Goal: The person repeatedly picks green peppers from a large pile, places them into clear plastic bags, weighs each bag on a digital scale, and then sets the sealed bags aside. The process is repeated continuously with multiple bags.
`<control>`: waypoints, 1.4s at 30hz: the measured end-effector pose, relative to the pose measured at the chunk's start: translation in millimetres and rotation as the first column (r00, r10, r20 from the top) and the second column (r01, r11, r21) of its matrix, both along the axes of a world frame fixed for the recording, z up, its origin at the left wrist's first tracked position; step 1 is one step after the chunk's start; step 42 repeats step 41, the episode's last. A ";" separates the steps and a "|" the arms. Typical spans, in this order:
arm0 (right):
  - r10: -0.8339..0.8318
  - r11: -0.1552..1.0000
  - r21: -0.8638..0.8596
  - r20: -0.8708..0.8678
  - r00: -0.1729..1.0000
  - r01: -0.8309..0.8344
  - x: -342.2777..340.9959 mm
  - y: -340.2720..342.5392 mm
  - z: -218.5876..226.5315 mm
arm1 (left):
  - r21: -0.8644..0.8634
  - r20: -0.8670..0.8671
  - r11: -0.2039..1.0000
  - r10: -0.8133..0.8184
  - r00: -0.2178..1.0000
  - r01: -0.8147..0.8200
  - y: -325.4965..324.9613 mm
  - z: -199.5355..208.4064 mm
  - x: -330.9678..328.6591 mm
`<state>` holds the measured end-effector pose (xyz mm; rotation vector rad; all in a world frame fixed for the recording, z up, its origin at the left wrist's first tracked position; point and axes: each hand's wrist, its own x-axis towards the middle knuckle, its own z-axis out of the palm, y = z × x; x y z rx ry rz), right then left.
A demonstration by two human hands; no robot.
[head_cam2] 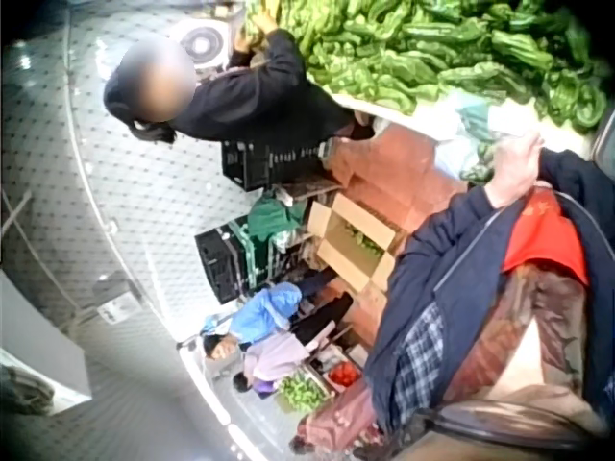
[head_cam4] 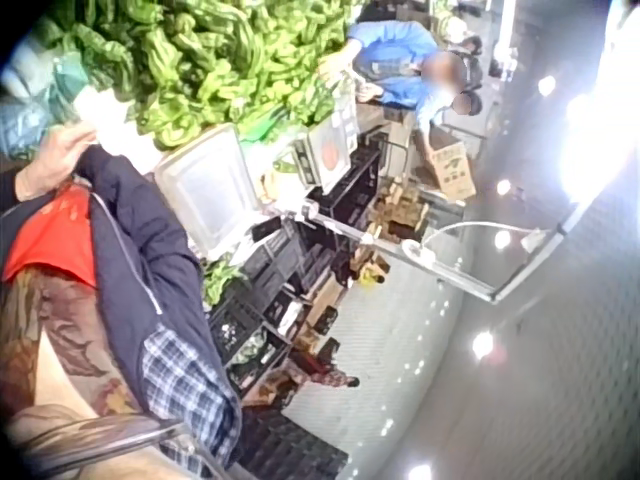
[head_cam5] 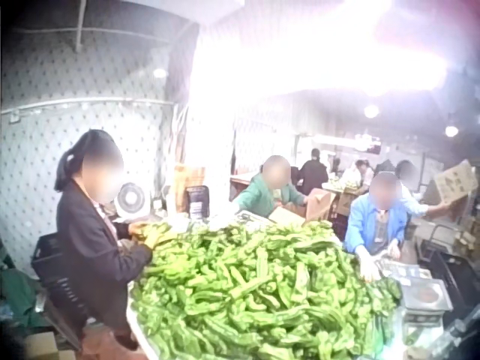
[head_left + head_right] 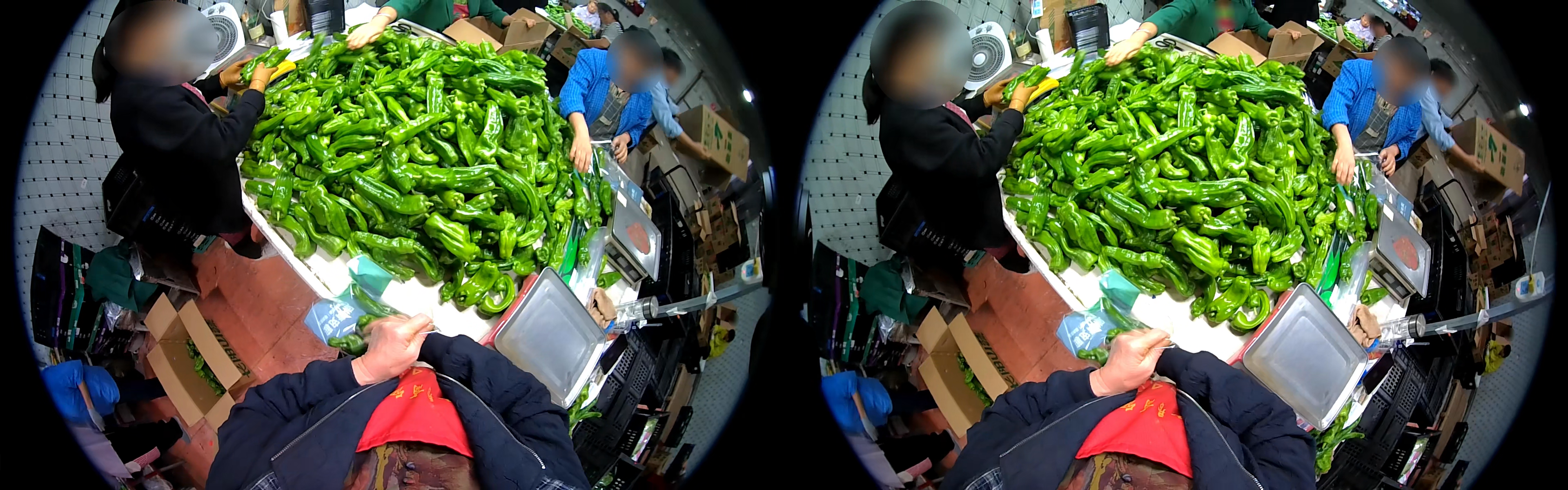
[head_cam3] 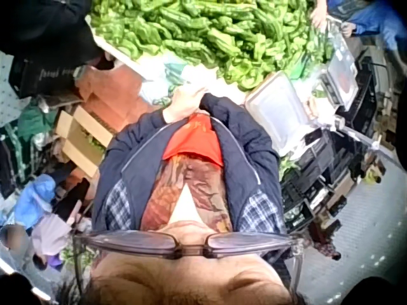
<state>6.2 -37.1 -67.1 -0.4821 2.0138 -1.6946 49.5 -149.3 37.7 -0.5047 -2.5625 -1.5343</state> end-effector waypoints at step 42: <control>-0.410 0.837 -0.319 0.169 0.896 0.444 36.4 132.9 144.5 | 0.422 0.466 0.871 0.029 0.884 -0.251 -7.0 -64.3 -37.7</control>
